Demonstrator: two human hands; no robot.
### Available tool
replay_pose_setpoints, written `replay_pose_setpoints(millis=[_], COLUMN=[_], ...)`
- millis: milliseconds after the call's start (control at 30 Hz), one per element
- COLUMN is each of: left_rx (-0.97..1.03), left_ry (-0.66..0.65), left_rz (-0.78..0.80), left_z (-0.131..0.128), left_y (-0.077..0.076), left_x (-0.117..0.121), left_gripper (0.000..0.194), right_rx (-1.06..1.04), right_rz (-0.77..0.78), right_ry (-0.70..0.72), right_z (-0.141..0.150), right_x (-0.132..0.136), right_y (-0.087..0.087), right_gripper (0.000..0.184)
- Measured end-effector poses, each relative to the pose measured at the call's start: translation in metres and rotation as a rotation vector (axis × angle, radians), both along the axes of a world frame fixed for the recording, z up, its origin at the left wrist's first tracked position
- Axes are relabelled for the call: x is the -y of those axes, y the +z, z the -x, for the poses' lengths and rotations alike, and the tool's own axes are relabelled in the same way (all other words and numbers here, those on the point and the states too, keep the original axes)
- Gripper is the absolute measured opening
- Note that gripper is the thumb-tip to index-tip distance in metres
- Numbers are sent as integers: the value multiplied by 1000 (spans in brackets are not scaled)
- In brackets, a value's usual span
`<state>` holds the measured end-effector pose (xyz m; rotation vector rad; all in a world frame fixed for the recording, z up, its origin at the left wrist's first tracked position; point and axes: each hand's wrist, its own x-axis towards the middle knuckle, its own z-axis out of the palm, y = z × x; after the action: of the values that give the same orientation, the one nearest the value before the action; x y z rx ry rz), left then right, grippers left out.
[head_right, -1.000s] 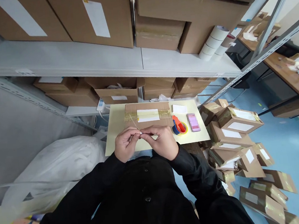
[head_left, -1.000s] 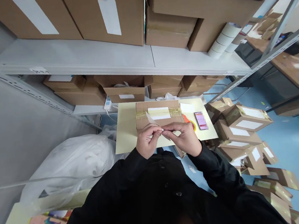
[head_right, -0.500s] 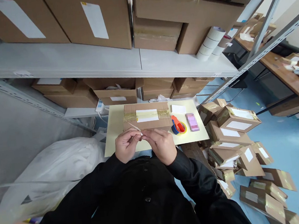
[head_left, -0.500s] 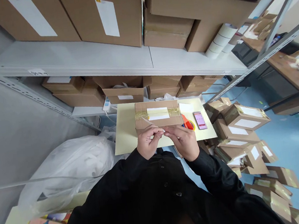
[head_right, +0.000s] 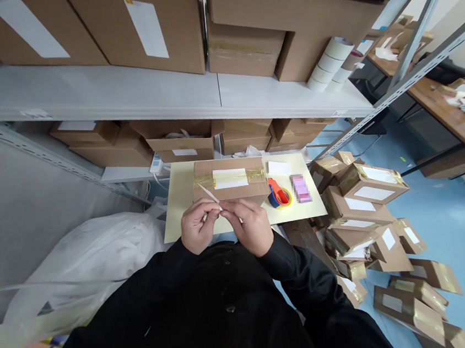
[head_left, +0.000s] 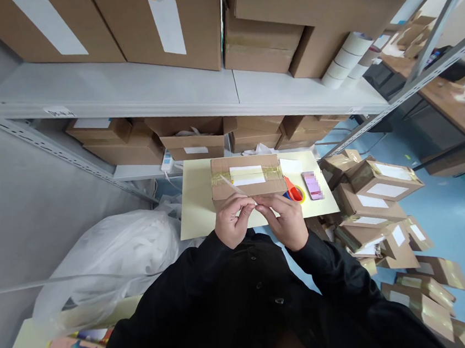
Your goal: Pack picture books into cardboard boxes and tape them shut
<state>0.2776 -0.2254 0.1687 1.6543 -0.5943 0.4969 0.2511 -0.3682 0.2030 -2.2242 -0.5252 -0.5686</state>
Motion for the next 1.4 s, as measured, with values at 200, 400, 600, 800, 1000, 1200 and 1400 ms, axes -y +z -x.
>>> replay_pose_setpoints(millis=[200, 400, 600, 800, 1000, 1200, 1400], left_rx=[-3, 32, 106, 121, 107, -16, -135], left_ry=[-19, 23, 35, 63, 50, -53, -77], left_rz=[7, -5, -52, -86, -113, -90, -104], left_z=[1, 1, 0, 0, 1, -1, -3], left_y=[-2, -1, -2, -5, -7, -8, -19], left_x=[1, 3, 1, -1, -1, -4, -1], left_gripper=[11, 11, 10, 10, 10, 8, 8], right_rx=[3, 5, -6, -26, -62, -261, -298], right_rz=[-47, -69, -55, -50, -113, -301, -226], right_ry=[-11, -18, -32, -47, -77, -141, -68], right_z=[2, 2, 4, 5, 6, 4, 5], right_x=[0, 0, -3, -8, -11, -3, 6], right_y=[-8, -10, -11, -13, -12, -25, -30], right_gripper=[23, 19, 21, 20, 15, 13, 21])
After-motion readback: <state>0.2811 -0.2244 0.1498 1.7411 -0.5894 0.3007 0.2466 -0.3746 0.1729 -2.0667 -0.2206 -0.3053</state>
